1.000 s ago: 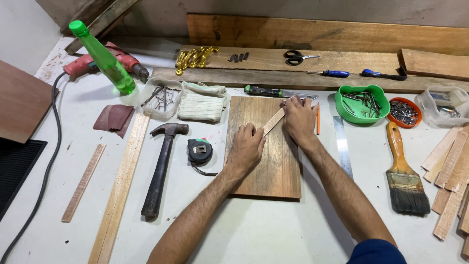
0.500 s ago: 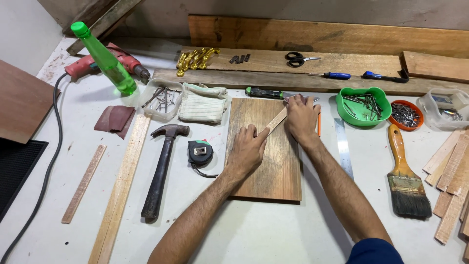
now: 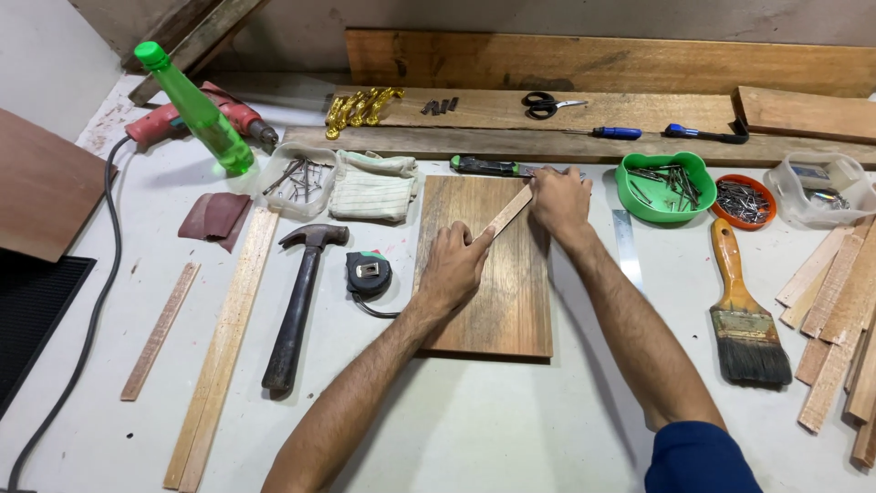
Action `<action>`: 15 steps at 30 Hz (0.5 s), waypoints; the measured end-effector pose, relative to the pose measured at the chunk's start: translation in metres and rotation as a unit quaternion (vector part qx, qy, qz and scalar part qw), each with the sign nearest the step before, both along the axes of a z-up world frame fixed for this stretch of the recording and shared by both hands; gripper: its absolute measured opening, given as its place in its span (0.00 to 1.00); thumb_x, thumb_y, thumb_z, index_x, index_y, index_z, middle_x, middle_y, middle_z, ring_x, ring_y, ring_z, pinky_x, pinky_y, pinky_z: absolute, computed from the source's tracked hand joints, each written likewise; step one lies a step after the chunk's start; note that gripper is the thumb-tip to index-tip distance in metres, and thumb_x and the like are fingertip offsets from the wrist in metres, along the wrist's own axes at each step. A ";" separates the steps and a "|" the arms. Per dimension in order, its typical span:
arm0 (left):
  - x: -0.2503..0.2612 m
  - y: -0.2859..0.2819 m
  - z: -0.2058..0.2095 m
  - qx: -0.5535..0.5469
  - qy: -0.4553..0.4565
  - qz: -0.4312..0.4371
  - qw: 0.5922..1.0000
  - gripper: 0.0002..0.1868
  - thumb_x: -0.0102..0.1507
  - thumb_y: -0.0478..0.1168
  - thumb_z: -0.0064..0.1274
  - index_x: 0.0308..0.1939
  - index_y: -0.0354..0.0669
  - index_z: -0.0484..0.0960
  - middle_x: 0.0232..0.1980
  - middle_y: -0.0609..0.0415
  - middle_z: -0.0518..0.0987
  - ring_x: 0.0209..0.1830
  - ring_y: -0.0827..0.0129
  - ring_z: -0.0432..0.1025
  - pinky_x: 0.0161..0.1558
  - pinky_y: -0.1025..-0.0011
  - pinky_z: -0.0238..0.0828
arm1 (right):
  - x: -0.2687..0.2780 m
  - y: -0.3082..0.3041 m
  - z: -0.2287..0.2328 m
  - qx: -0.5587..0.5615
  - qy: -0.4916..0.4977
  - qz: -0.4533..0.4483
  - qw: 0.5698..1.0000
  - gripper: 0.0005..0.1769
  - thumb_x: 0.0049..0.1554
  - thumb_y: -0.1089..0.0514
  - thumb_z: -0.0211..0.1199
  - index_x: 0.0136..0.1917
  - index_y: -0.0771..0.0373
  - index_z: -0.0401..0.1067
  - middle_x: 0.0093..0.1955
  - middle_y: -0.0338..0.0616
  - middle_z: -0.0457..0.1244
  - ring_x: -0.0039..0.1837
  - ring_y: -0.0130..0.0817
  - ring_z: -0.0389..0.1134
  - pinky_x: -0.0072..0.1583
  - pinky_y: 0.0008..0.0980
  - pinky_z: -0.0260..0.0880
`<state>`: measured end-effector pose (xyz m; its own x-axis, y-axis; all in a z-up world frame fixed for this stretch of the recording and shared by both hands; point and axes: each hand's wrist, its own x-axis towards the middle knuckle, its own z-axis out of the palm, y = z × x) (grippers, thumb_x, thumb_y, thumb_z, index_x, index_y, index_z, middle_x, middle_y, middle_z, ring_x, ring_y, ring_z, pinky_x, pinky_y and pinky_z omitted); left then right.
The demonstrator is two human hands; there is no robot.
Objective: Sanding and measuring wooden pieces on a workbench.
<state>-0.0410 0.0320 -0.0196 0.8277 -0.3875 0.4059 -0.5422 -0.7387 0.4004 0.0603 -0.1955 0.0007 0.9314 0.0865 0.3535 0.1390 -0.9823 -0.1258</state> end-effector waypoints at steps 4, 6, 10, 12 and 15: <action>-0.001 0.003 0.001 0.005 0.010 -0.014 1.000 0.20 0.71 0.44 0.50 0.66 0.48 0.78 0.43 0.47 0.70 0.42 0.59 0.64 0.47 0.59 0.65 | -0.026 -0.005 0.028 0.029 0.060 0.006 0.998 0.13 0.65 0.50 0.57 0.57 0.52 0.80 0.50 0.46 0.72 0.59 0.53 0.65 0.59 0.59 0.63; -0.003 0.002 0.002 -0.005 0.049 -0.069 0.996 0.19 0.67 0.44 0.54 0.61 0.44 0.79 0.46 0.44 0.73 0.47 0.58 0.66 0.48 0.60 0.69 | -0.039 -0.016 0.027 0.064 0.090 0.067 0.992 0.15 0.64 0.51 0.56 0.60 0.50 0.79 0.52 0.44 0.72 0.59 0.51 0.65 0.60 0.55 0.66; 0.010 -0.008 0.019 0.065 0.056 -0.135 0.987 0.14 0.70 0.43 0.53 0.56 0.40 0.79 0.49 0.43 0.74 0.51 0.59 0.69 0.49 0.62 0.74 | -0.078 -0.028 0.025 0.086 0.083 0.150 0.981 0.17 0.64 0.51 0.56 0.63 0.52 0.78 0.59 0.41 0.72 0.59 0.47 0.67 0.62 0.48 0.68; 0.031 -0.015 0.019 0.161 -0.041 -0.200 0.966 0.16 0.65 0.44 0.58 0.52 0.38 0.80 0.49 0.44 0.74 0.50 0.58 0.69 0.51 0.60 0.73 | -0.094 -0.030 0.028 0.083 0.085 0.182 0.976 0.18 0.64 0.51 0.57 0.64 0.54 0.77 0.63 0.40 0.70 0.60 0.46 0.67 0.63 0.45 0.69; 0.057 -0.017 0.023 0.242 -0.078 -0.218 0.942 0.19 0.61 0.47 0.59 0.49 0.37 0.80 0.54 0.44 0.74 0.53 0.58 0.69 0.49 0.59 0.73 | -0.113 -0.026 0.030 0.091 0.116 0.181 0.972 0.18 0.65 0.50 0.56 0.64 0.54 0.77 0.63 0.40 0.70 0.61 0.44 0.66 0.64 0.44 0.69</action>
